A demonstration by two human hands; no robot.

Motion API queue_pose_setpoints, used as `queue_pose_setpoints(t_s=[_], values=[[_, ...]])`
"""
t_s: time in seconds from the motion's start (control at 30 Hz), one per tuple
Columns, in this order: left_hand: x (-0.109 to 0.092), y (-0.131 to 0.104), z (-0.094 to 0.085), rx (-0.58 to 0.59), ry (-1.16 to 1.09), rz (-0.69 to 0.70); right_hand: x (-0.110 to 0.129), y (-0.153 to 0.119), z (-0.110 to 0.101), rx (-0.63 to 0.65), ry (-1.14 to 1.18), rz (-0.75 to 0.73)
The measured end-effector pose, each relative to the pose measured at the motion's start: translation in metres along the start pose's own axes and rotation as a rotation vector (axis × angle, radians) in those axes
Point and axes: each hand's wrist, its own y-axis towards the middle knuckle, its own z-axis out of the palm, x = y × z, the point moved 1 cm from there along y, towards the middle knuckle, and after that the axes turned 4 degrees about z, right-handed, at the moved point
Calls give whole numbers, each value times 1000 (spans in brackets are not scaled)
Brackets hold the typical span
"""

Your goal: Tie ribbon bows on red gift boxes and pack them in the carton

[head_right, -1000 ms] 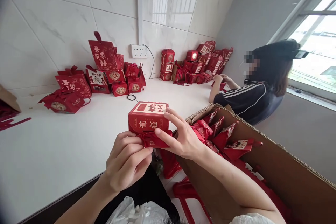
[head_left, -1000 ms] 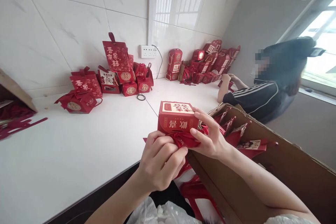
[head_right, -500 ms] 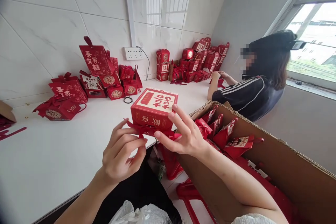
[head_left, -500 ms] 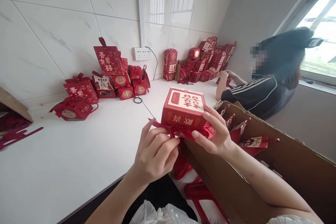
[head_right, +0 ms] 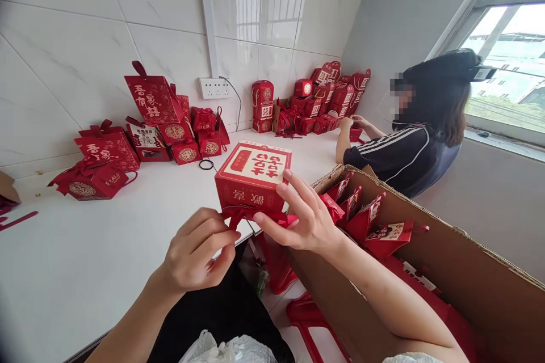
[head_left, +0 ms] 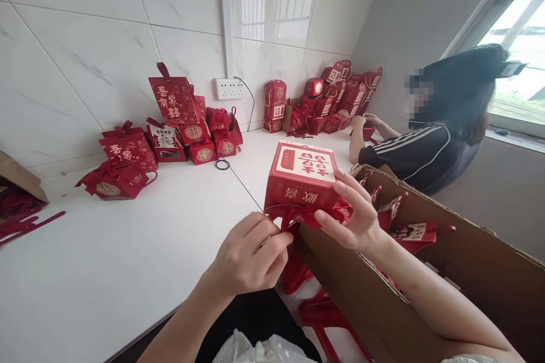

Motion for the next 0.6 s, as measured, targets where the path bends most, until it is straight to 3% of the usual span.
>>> queue_pose_setpoints(t_s=[0.3, 0.53, 0.6], values=[[-16, -1, 8, -11, -58, -34, 6, 3, 2, 118, 119, 129], [-18, 1, 8, -27, -53, -76, 9, 3, 2, 130, 118, 138], [-18, 0, 8, -31, -91, -82, 8, 2, 2, 130, 148, 211]])
